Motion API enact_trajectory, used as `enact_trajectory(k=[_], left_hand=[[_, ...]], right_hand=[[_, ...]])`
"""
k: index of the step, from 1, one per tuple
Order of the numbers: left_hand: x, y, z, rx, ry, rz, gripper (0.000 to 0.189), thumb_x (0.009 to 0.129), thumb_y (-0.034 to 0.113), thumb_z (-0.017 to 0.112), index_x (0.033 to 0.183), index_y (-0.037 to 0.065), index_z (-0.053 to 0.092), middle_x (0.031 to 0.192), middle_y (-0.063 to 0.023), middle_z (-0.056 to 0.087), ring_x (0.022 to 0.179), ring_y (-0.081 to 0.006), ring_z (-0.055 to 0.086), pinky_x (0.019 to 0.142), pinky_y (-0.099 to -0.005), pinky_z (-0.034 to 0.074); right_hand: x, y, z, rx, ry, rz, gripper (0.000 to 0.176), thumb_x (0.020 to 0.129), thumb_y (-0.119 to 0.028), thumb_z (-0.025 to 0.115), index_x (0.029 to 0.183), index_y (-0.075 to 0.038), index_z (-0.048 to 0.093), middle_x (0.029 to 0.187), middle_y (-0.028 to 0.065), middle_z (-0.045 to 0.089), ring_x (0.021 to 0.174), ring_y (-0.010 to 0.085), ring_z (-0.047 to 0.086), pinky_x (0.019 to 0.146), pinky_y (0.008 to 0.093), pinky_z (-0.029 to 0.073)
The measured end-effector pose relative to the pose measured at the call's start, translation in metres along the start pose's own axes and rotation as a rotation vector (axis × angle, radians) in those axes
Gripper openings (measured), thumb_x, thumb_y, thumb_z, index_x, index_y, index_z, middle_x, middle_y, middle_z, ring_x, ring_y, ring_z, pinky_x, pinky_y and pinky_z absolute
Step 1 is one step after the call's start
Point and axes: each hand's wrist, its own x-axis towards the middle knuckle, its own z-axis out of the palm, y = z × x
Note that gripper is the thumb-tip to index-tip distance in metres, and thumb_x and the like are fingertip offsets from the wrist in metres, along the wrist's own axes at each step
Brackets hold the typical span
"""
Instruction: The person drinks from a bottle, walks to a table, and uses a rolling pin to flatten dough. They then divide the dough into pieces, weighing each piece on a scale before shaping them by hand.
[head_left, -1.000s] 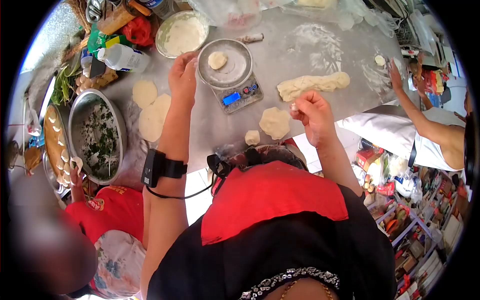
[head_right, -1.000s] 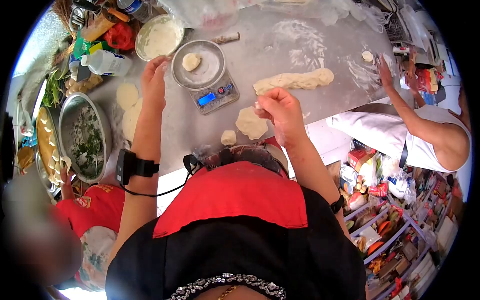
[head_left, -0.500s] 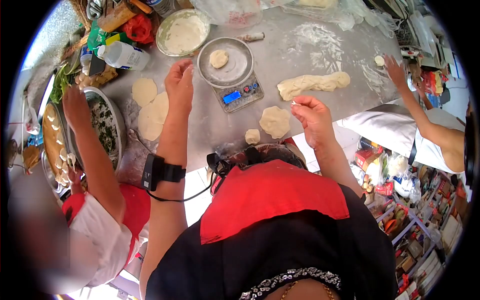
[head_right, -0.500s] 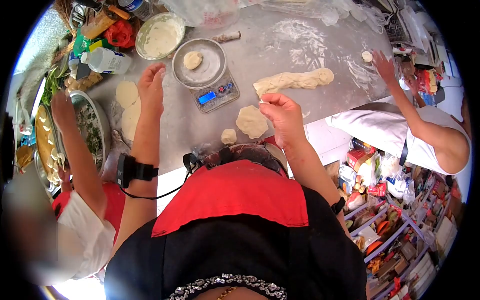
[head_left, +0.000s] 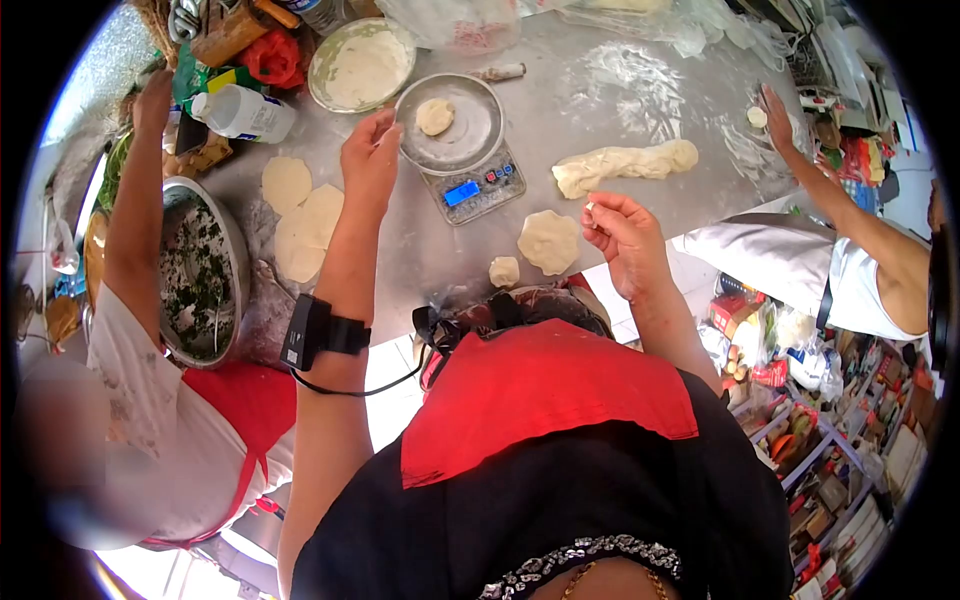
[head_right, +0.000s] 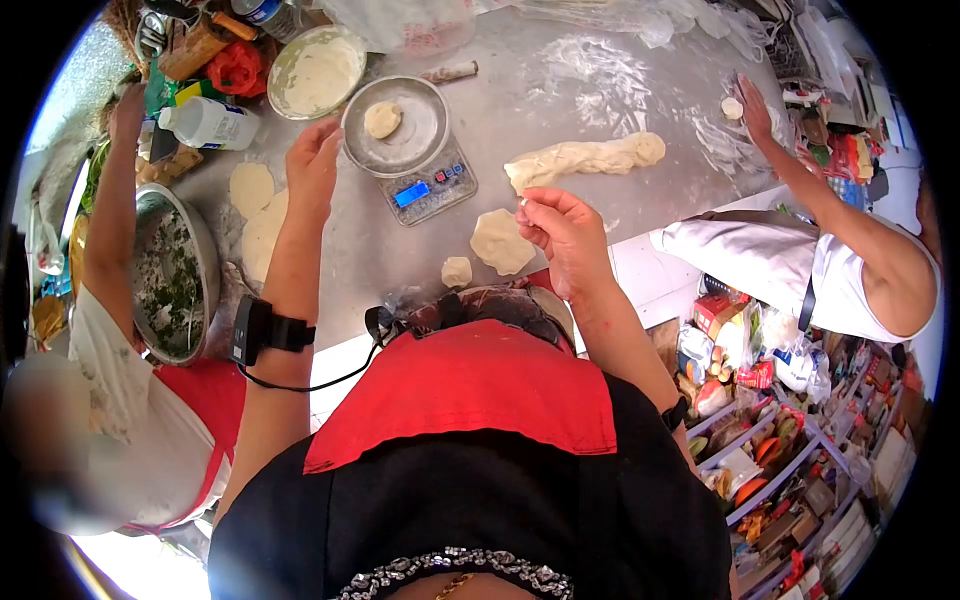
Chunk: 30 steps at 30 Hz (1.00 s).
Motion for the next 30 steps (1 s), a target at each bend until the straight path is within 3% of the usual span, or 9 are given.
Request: enact_trajectory(k=[5, 11, 17, 21, 24, 27, 30], left_hand=[[0.009, -0.003, 0.007, 0.168, -0.02, 0.038, 0.033, 0.083, 0.011, 0.063, 0.113, -0.004, 0.061, 0.107, -0.0131, 0.066, 0.097, -0.019, 0.061, 0.087, -0.0292, 0.046], [0.012, 0.003, 0.017, 0.215, -0.028, 0.04, 0.036, 0.082, 0.014, 0.065, 0.113, -0.003, 0.061, 0.106, -0.0143, 0.066, 0.096, -0.0195, 0.062, 0.084, -0.0297, 0.047], [0.018, 0.002, 0.025, 0.358, -0.05, 0.06, 0.036, 0.082, 0.017, 0.063, 0.113, -0.002, 0.062, 0.108, -0.0161, 0.065, 0.099, -0.0239, 0.062, 0.085, -0.0321, 0.048], [0.023, -0.004, 0.032, 0.815, -0.05, 0.373, 0.036, 0.082, 0.02, 0.061, 0.113, 0.0, 0.061, 0.108, -0.0175, 0.063, 0.105, -0.0318, 0.058, 0.09, -0.0378, 0.045], [0.024, 0.0, 0.047, 1.004, -0.132, 0.271, 0.036, 0.081, 0.022, 0.061, 0.111, 0.003, 0.06, 0.106, -0.0178, 0.062, 0.109, -0.0352, 0.054, 0.094, -0.0411, 0.042], [0.027, 0.01, 0.059, 1.077, -0.127, 0.182, 0.034, 0.079, 0.019, 0.063, 0.109, 0.004, 0.059, 0.102, -0.017, 0.063, 0.098, -0.0361, 0.058, 0.087, -0.0402, 0.047], [0.011, 0.038, 0.082, 0.749, -0.128, 0.031, 0.031, 0.077, 0.015, 0.065, 0.105, 0.005, 0.058, 0.101, -0.016, 0.062, 0.084, -0.0332, 0.061, 0.075, -0.0385, 0.05]], right_hand=[[0.002, -0.001, -0.004, 0.023, 0.003, 0.033, 0.019, 0.087, -0.011, 0.064, 0.104, -0.003, 0.062, 0.086, 0.0034, 0.064, 0.075, 0.0108, 0.06, 0.068, 0.024, 0.049], [0.004, 0.0, -0.013, 0.027, -0.002, 0.033, 0.009, 0.085, -0.01, 0.065, 0.092, -0.007, 0.06, 0.08, 0.0009, 0.06, 0.071, 0.0089, 0.057, 0.063, 0.0228, 0.048], [0.01, -0.008, -0.021, -0.014, 0.045, 0.045, 0.018, 0.079, -0.006, 0.07, 0.093, -0.009, 0.059, 0.079, -0.001, 0.061, 0.069, 0.0081, 0.057, 0.064, 0.0231, 0.046], [0.021, -0.015, -0.03, -0.034, 0.023, 0.061, 0.019, 0.08, -0.006, 0.068, 0.097, -0.007, 0.059, 0.083, 0.0, 0.062, 0.073, 0.0087, 0.058, 0.068, 0.0242, 0.047], [0.025, -0.024, -0.029, -0.055, -0.007, 0.063, 0.019, 0.083, -0.006, 0.065, 0.101, -0.005, 0.059, 0.089, 0.0029, 0.064, 0.078, 0.0103, 0.061, 0.071, 0.0247, 0.049], [0.029, -0.036, -0.028, -0.067, -0.084, 0.055, 0.019, 0.088, -0.007, 0.06, 0.106, -0.003, 0.058, 0.096, 0.0072, 0.065, 0.082, 0.0123, 0.062, 0.073, 0.0245, 0.05], [0.033, -0.048, -0.027, -0.1, -0.137, 0.048, 0.017, 0.091, -0.009, 0.057, 0.107, -0.003, 0.056, 0.099, 0.0091, 0.066, 0.084, 0.0131, 0.063, 0.073, 0.0251, 0.05]])
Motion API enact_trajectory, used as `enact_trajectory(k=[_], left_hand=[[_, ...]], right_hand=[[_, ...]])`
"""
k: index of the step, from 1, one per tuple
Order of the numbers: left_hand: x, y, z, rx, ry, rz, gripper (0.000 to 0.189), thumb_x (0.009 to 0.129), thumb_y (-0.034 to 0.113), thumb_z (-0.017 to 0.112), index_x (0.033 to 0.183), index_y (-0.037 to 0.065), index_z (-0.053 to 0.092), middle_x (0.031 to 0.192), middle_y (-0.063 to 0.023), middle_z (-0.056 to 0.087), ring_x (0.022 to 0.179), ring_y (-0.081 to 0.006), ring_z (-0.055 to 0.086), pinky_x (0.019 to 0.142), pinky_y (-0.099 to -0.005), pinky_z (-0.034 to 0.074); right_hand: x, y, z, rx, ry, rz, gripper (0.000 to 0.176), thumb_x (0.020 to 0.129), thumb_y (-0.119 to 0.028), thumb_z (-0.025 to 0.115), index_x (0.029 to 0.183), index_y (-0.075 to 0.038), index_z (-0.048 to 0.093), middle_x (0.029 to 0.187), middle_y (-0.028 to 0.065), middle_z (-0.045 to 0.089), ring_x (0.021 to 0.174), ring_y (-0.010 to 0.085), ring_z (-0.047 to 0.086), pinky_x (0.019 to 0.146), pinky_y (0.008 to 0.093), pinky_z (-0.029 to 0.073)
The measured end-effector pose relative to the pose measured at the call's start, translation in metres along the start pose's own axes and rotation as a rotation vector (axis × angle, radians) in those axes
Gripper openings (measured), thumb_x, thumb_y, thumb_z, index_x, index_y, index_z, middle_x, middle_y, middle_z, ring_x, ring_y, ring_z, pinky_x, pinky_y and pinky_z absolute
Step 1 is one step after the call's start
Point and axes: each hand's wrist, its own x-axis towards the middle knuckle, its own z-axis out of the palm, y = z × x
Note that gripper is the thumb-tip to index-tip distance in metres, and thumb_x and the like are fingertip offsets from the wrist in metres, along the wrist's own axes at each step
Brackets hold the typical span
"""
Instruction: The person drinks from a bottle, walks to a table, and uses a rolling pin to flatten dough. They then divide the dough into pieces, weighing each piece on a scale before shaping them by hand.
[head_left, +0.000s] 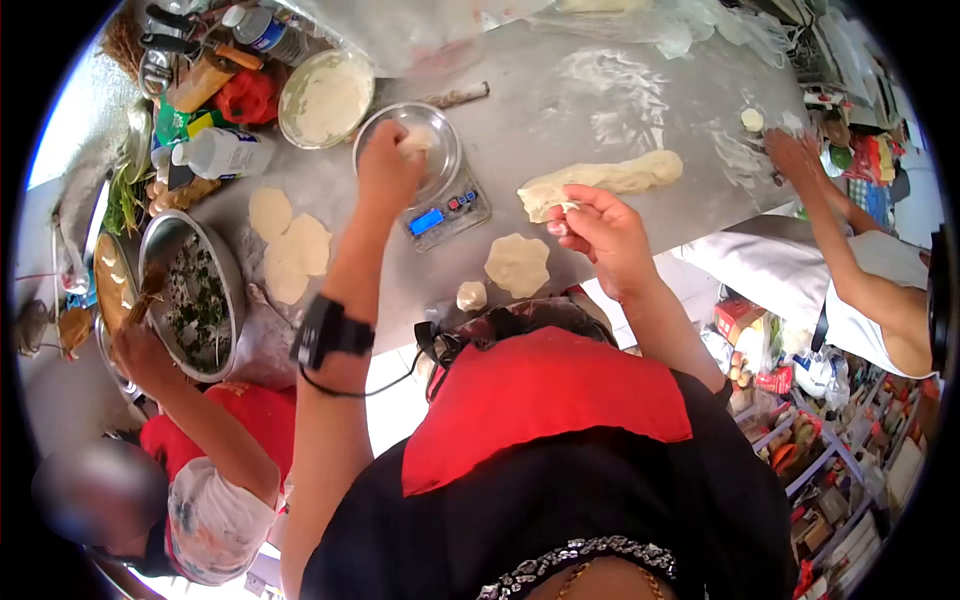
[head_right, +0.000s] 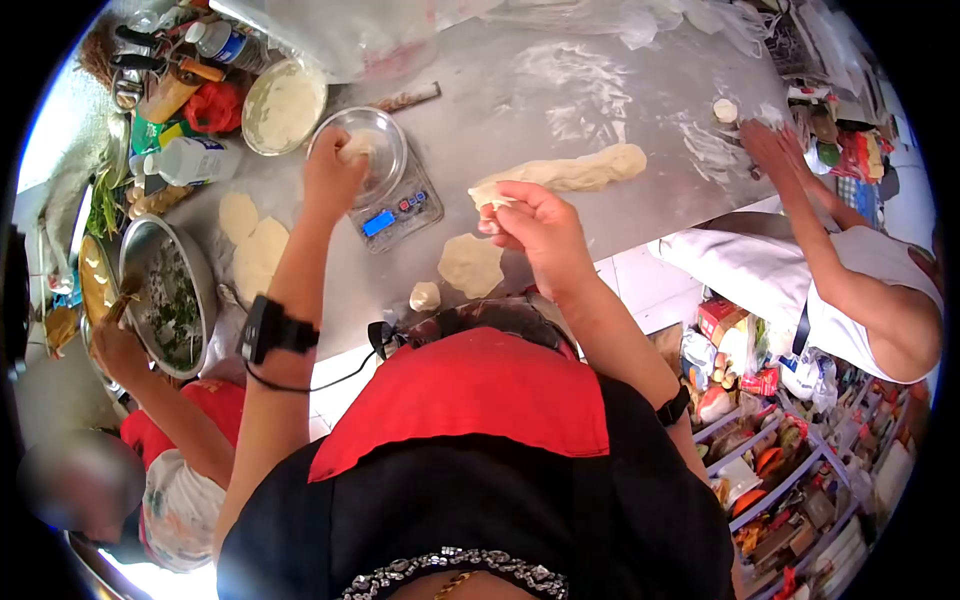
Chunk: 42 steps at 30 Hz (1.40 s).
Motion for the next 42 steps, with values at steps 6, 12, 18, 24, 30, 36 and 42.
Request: enact_trajectory(k=[6, 12, 18, 24, 30, 36, 42], left_hand=[[-0.063, 0.087, 0.039, -1.029, -0.505, -0.084, 0.046, 0.081, 0.001, 0.063, 0.125, 0.002, 0.052, 0.104, -0.0036, 0.059, 0.092, -0.0131, 0.057, 0.081, -0.0291, 0.049], [-0.075, 0.111, 0.054, -0.89, -0.43, -0.049, 0.037, 0.087, 0.01, 0.066, 0.121, -0.001, 0.056, 0.098, -0.0028, 0.062, 0.087, -0.0087, 0.057, 0.076, -0.0243, 0.049], [-0.073, 0.116, 0.061, -1.027, -0.324, -0.2, 0.035, 0.087, 0.003, 0.054, 0.122, 0.0, 0.054, 0.103, -0.0067, 0.063, 0.093, -0.0129, 0.06, 0.08, -0.028, 0.049], [-0.079, 0.127, 0.066, -1.243, -0.496, -0.404, 0.034, 0.087, 0.006, 0.055, 0.121, 0.001, 0.053, 0.107, -0.0059, 0.061, 0.096, -0.0151, 0.059, 0.086, -0.0301, 0.048], [-0.085, 0.144, 0.074, -0.79, -0.609, -0.19, 0.05, 0.08, 0.002, 0.06, 0.129, 0.0, 0.048, 0.114, -0.0073, 0.059, 0.1, -0.0124, 0.057, 0.086, -0.0266, 0.047], [-0.071, 0.13, 0.07, -1.097, -0.177, -0.237, 0.053, 0.085, 0.019, 0.056, 0.134, 0.003, 0.044, 0.121, -0.012, 0.058, 0.114, -0.023, 0.053, 0.101, -0.0358, 0.035], [-0.094, 0.06, 0.071, -1.006, 0.055, -0.632, 0.038, 0.09, 0.021, 0.056, 0.125, 0.008, 0.051, 0.115, -0.0064, 0.06, 0.109, -0.0181, 0.055, 0.092, -0.0326, 0.039]], right_hand=[[0.012, -0.007, -0.006, -0.055, -0.166, -0.037, 0.017, 0.094, -0.015, 0.055, 0.104, -0.001, 0.055, 0.089, 0.0078, 0.065, 0.076, 0.0123, 0.062, 0.067, 0.0253, 0.049], [0.016, -0.016, -0.021, -0.118, -0.202, -0.041, 0.015, 0.095, -0.017, 0.054, 0.097, -0.002, 0.056, 0.083, 0.0058, 0.064, 0.071, 0.0116, 0.061, 0.062, 0.0245, 0.048], [0.025, -0.029, -0.044, 0.083, -0.202, 0.017, 0.022, 0.097, -0.026, 0.05, 0.094, -0.006, 0.057, 0.077, 0.004, 0.062, 0.064, 0.0099, 0.058, 0.06, 0.0227, 0.047], [0.03, -0.028, -0.053, -0.108, -0.19, 0.115, 0.028, 0.095, -0.035, 0.052, 0.09, -0.008, 0.056, 0.072, 0.002, 0.06, 0.06, 0.0086, 0.054, 0.052, 0.0234, 0.043], [0.043, -0.016, -0.076, -0.513, -0.386, -0.019, 0.03, 0.089, -0.031, 0.063, 0.075, -0.005, 0.059, 0.062, -0.0033, 0.053, 0.058, 0.0035, 0.046, 0.049, 0.0225, 0.036], [0.091, -0.078, -0.159, 0.1, 0.154, -0.155, 0.026, 0.089, -0.036, 0.061, 0.084, -0.011, 0.061, 0.063, -0.0047, 0.051, 0.052, 0.0035, 0.042, 0.043, 0.0192, 0.03], [0.152, -0.062, -0.245, -0.794, 0.383, -0.338, 0.029, 0.081, -0.035, 0.068, 0.079, -0.007, 0.065, 0.063, 0.0024, 0.058, 0.059, 0.0129, 0.055, 0.053, 0.0285, 0.044]])
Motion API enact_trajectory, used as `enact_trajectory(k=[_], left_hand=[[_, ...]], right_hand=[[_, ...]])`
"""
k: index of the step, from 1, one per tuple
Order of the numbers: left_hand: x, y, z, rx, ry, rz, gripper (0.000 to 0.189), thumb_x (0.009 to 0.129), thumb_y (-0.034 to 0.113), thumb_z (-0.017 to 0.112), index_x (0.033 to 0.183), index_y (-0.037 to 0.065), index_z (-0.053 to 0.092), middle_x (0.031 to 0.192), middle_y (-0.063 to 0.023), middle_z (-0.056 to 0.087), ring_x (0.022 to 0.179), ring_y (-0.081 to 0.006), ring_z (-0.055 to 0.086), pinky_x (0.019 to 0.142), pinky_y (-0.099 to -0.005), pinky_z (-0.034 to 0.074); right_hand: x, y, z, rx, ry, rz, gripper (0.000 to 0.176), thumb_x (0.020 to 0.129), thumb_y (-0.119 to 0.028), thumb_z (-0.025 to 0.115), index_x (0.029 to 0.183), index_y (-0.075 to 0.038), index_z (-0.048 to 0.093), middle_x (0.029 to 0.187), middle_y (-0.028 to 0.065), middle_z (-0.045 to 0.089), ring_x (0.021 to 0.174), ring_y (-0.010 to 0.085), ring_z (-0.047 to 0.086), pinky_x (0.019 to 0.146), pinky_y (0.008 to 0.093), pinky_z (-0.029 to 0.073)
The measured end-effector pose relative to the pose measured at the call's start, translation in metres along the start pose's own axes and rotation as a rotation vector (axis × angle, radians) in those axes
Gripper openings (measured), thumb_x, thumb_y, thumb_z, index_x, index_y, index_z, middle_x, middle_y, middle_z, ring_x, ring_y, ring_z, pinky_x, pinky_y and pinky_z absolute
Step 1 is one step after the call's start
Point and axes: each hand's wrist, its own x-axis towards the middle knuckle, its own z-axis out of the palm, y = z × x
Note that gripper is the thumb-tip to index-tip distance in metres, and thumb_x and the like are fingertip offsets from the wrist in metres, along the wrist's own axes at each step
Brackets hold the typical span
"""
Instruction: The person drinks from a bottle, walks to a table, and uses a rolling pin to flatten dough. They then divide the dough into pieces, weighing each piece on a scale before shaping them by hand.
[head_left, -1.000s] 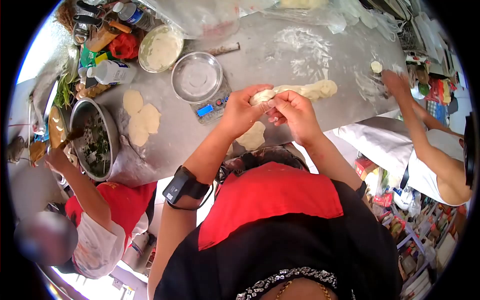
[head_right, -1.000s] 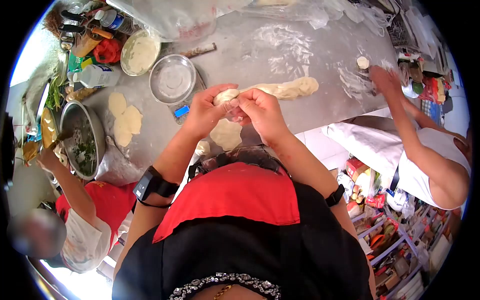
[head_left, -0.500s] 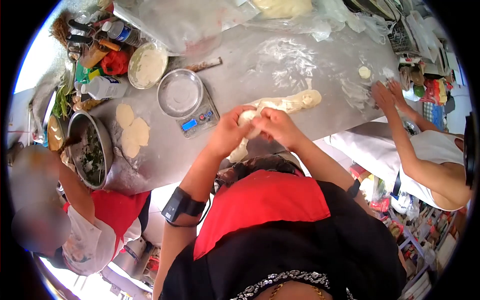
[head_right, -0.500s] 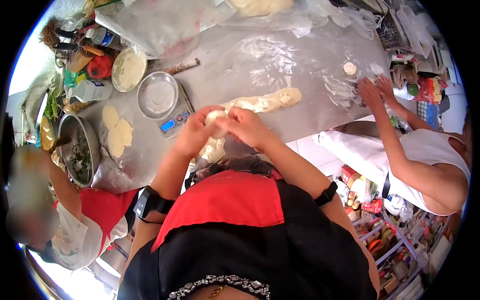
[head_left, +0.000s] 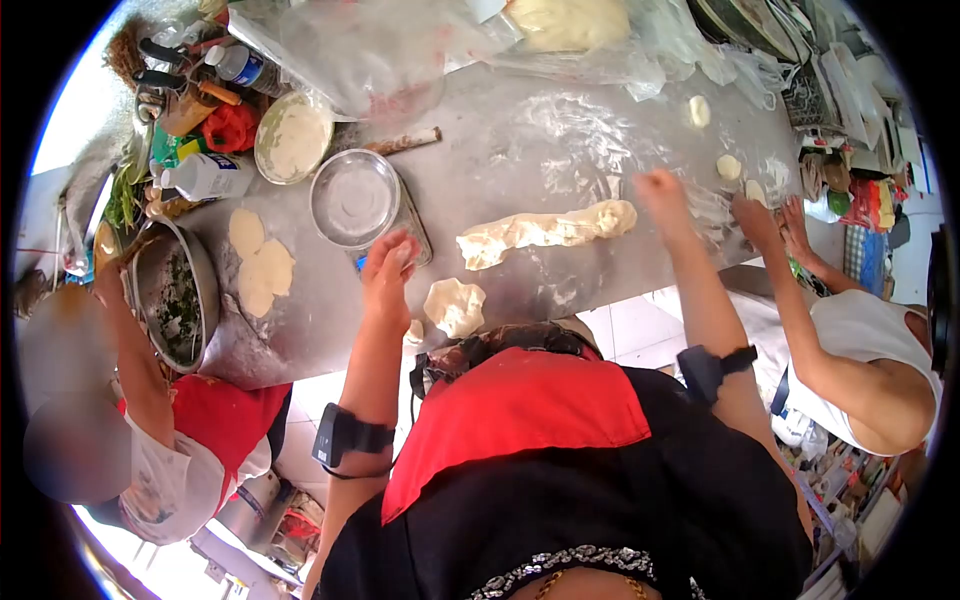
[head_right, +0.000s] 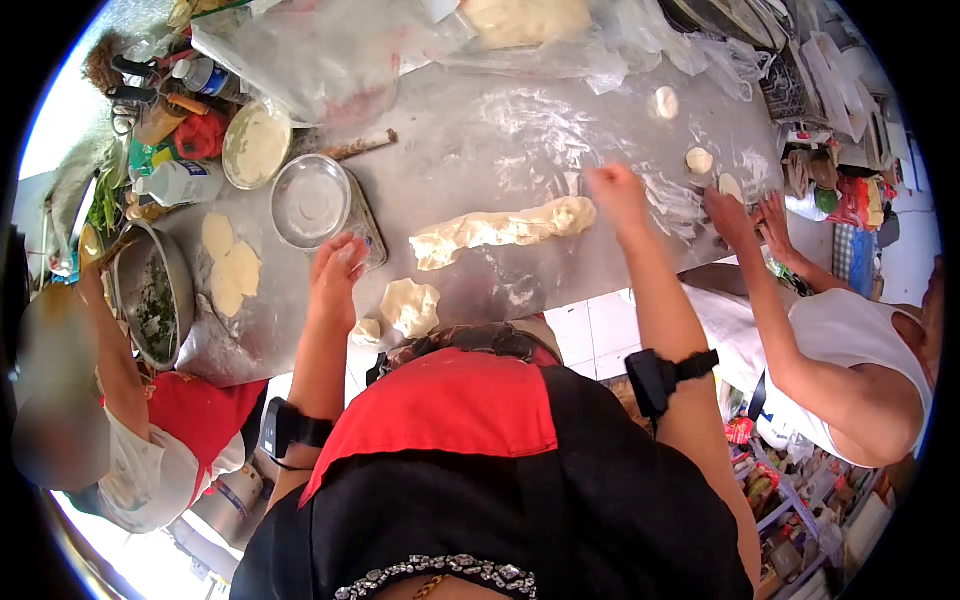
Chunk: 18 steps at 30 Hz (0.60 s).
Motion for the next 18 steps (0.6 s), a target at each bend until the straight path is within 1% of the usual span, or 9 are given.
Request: enact_trajectory(k=[1, 4, 6, 8, 11, 14, 16, 17, 18], left_hand=[[-0.003, -0.005, -0.005, -0.006, -0.001, -0.013, 0.036, 0.09, 0.021, 0.056, 0.124, 0.008, 0.051, 0.115, -0.006, 0.06, 0.108, -0.0178, 0.055, 0.091, -0.0324, 0.039], [-0.014, -0.016, -0.018, -0.033, 0.022, -0.032, 0.033, 0.091, 0.021, 0.056, 0.122, 0.009, 0.052, 0.114, -0.0053, 0.06, 0.105, -0.0171, 0.056, 0.088, -0.032, 0.04], [-0.023, -0.022, -0.024, -0.056, 0.044, -0.023, 0.033, 0.091, 0.021, 0.056, 0.121, 0.01, 0.052, 0.113, -0.0054, 0.061, 0.104, -0.0172, 0.057, 0.088, -0.032, 0.04], [-0.031, -0.028, -0.032, -0.065, 0.073, -0.039, 0.034, 0.091, 0.021, 0.056, 0.122, 0.009, 0.052, 0.114, -0.0059, 0.061, 0.104, -0.0176, 0.057, 0.087, -0.0321, 0.04], [-0.039, -0.035, -0.045, -0.106, 0.123, -0.032, 0.033, 0.091, 0.018, 0.055, 0.122, 0.008, 0.052, 0.115, -0.0069, 0.06, 0.104, -0.0177, 0.057, 0.087, -0.0319, 0.041], [-0.045, -0.035, -0.053, -0.121, 0.187, -0.03, 0.033, 0.091, 0.017, 0.054, 0.122, 0.007, 0.053, 0.114, -0.0074, 0.06, 0.104, -0.018, 0.057, 0.087, -0.0313, 0.042], [-0.046, -0.04, -0.061, -0.129, 0.206, -0.026, 0.033, 0.089, 0.015, 0.056, 0.121, 0.005, 0.053, 0.115, -0.0078, 0.06, 0.104, -0.0188, 0.057, 0.088, -0.0321, 0.042], [-0.041, -0.052, -0.069, 0.008, 0.197, 0.032, 0.036, 0.086, 0.015, 0.06, 0.12, 0.004, 0.054, 0.114, -0.0081, 0.06, 0.104, -0.0197, 0.058, 0.09, -0.0322, 0.042], [-0.031, -0.071, -0.079, 0.149, 0.187, 0.089, 0.039, 0.083, 0.015, 0.063, 0.119, 0.004, 0.055, 0.113, -0.0084, 0.061, 0.103, -0.0207, 0.058, 0.091, -0.0322, 0.042]], right_hand=[[-0.001, 0.002, 0.018, -0.181, -0.024, -0.188, 0.028, 0.078, -0.033, 0.07, 0.079, -0.005, 0.066, 0.067, 0.006, 0.063, 0.063, 0.0182, 0.06, 0.058, 0.0324, 0.048], [0.006, -0.005, 0.059, -0.364, -0.185, -0.227, 0.022, 0.072, -0.026, 0.069, 0.078, -0.005, 0.066, 0.075, 0.0124, 0.067, 0.071, 0.0289, 0.065, 0.066, 0.0375, 0.05], [0.017, 0.009, 0.08, -0.462, -0.2, -0.289, 0.02, 0.071, -0.024, 0.069, 0.079, -0.006, 0.067, 0.076, 0.0136, 0.067, 0.073, 0.0318, 0.064, 0.067, 0.0384, 0.05], [0.026, 0.006, 0.095, -0.474, -0.243, -0.231, 0.015, 0.069, -0.018, 0.069, 0.075, -0.005, 0.066, 0.076, 0.0117, 0.067, 0.071, 0.0254, 0.065, 0.064, 0.0351, 0.05], [0.027, -0.008, 0.108, -0.195, -0.461, -0.011, 0.011, 0.071, -0.012, 0.066, 0.078, -0.004, 0.064, 0.07, 0.0075, 0.063, 0.062, 0.0173, 0.06, 0.058, 0.0301, 0.046], [0.0, -0.044, 0.115, 0.407, -0.644, 0.274, 0.01, 0.075, -0.005, 0.06, 0.084, -0.003, 0.06, 0.07, 0.003, 0.056, 0.061, 0.0112, 0.052, 0.054, 0.0245, 0.04], [-0.025, -0.074, 0.12, 0.582, -0.718, 0.397, 0.012, 0.077, -0.002, 0.056, 0.088, -0.003, 0.059, 0.071, 0.0026, 0.054, 0.062, 0.0114, 0.049, 0.053, 0.024, 0.038], [-0.038, -0.083, 0.124, 0.673, -0.746, 0.466, 0.013, 0.078, -0.001, 0.055, 0.09, -0.002, 0.058, 0.071, 0.0024, 0.053, 0.062, 0.0115, 0.048, 0.052, 0.0238, 0.038], [-0.048, -0.084, 0.129, 0.699, -0.789, 0.481, 0.011, 0.077, 0.0, 0.051, 0.086, -0.003, 0.058, 0.075, 0.0036, 0.056, 0.066, 0.0117, 0.051, 0.053, 0.0236, 0.04]])
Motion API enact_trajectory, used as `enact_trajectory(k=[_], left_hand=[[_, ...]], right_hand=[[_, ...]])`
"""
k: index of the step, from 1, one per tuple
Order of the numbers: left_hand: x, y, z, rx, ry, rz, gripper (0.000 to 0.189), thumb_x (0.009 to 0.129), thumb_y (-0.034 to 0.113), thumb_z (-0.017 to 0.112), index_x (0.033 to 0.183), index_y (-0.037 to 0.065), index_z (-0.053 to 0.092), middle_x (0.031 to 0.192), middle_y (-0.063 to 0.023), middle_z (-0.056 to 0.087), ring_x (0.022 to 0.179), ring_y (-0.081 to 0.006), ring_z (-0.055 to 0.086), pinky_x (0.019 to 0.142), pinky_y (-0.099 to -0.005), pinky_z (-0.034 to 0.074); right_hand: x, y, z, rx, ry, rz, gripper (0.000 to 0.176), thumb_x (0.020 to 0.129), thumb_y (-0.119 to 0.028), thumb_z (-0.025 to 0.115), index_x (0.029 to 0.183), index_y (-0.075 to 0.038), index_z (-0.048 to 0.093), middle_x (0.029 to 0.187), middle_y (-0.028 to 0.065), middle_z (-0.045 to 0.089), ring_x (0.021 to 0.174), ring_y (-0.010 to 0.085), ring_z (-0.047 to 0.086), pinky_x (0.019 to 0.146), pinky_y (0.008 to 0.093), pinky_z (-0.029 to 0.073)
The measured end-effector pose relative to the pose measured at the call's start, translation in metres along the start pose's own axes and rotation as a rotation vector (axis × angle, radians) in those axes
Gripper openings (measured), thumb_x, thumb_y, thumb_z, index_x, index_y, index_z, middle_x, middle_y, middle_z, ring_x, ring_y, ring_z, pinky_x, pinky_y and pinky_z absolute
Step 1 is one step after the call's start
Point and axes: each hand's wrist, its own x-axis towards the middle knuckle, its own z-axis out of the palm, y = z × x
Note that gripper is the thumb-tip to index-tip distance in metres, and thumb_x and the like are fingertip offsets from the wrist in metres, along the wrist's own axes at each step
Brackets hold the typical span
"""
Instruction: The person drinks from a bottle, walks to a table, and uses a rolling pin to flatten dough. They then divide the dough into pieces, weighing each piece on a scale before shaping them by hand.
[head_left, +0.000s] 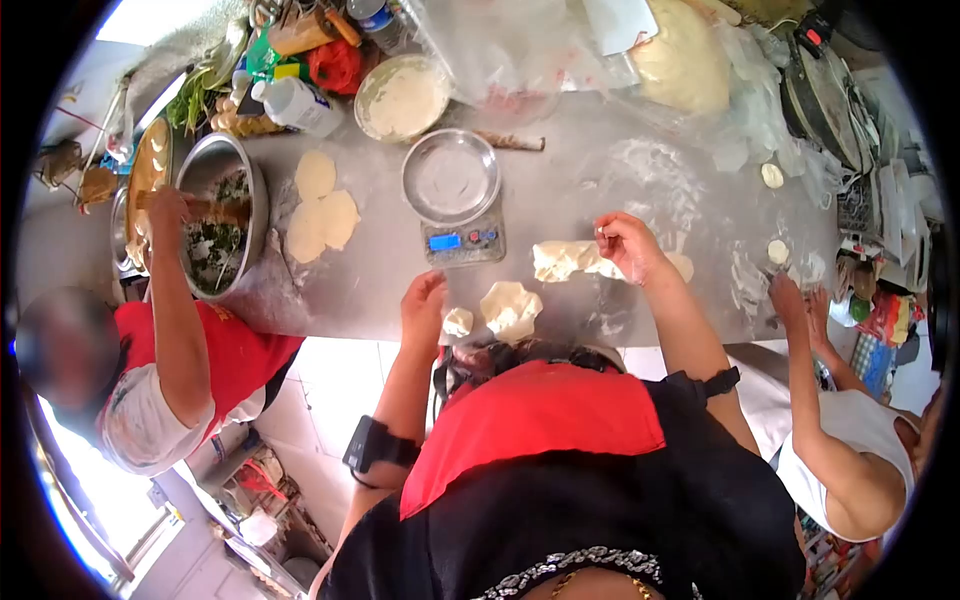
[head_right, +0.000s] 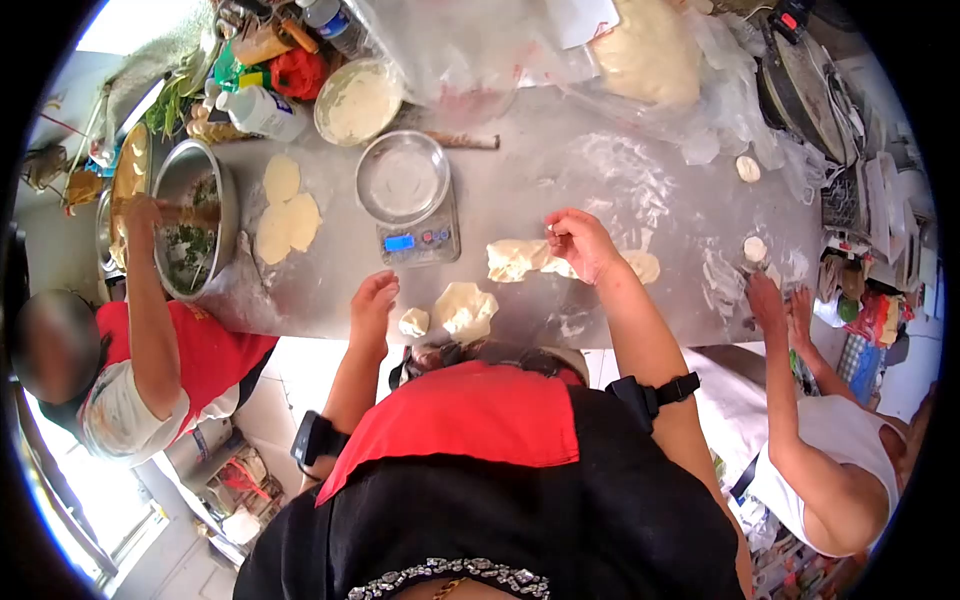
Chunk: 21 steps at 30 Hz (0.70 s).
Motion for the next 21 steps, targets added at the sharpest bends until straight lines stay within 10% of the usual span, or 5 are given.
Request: enact_trajectory(k=[6, 9, 12, 21], left_hand=[[-0.001, -0.013, -0.02, 0.997, -0.369, 0.42, 0.044, 0.068, 0.015, 0.073, 0.11, 0.012, 0.06, 0.108, -0.0171, 0.059, 0.104, -0.0363, 0.056, 0.091, -0.0444, 0.046], [0.015, -0.026, -0.029, 0.891, -0.466, 0.345, 0.038, 0.071, 0.011, 0.07, 0.107, 0.008, 0.057, 0.106, -0.0132, 0.06, 0.099, -0.0285, 0.058, 0.086, -0.0396, 0.048], [0.036, -0.013, -0.032, 0.082, -0.471, -0.125, 0.041, 0.076, 0.005, 0.062, 0.116, 0.008, 0.053, 0.107, -0.0073, 0.058, 0.102, -0.0208, 0.056, 0.085, -0.0341, 0.047], [0.075, 0.089, -0.018, -0.247, -0.207, 0.354, 0.043, 0.084, -0.001, 0.053, 0.127, 0.003, 0.05, 0.12, -0.007, 0.056, 0.107, -0.0154, 0.053, 0.094, -0.0294, 0.041]], right_hand=[[-0.028, 0.052, 0.057, 0.131, -0.111, 0.038, 0.011, 0.077, -0.005, 0.049, 0.082, -0.004, 0.058, 0.073, 0.0047, 0.057, 0.063, 0.0132, 0.053, 0.054, 0.0249, 0.042], [-0.036, 0.073, 0.077, 0.205, -0.177, 0.101, 0.011, 0.08, -0.011, 0.05, 0.084, -0.005, 0.058, 0.073, 0.0031, 0.056, 0.062, 0.0129, 0.051, 0.054, 0.0256, 0.04], [-0.04, 0.086, 0.093, 0.213, -0.183, 0.133, 0.009, 0.081, -0.01, 0.054, 0.087, -0.006, 0.058, 0.073, 0.0023, 0.056, 0.063, 0.0131, 0.051, 0.056, 0.0258, 0.04], [-0.048, 0.09, 0.128, 0.127, -0.034, -0.075, 0.011, 0.082, -0.004, 0.059, 0.093, -0.005, 0.059, 0.076, 0.0023, 0.058, 0.067, 0.0123, 0.053, 0.06, 0.0261, 0.043]])
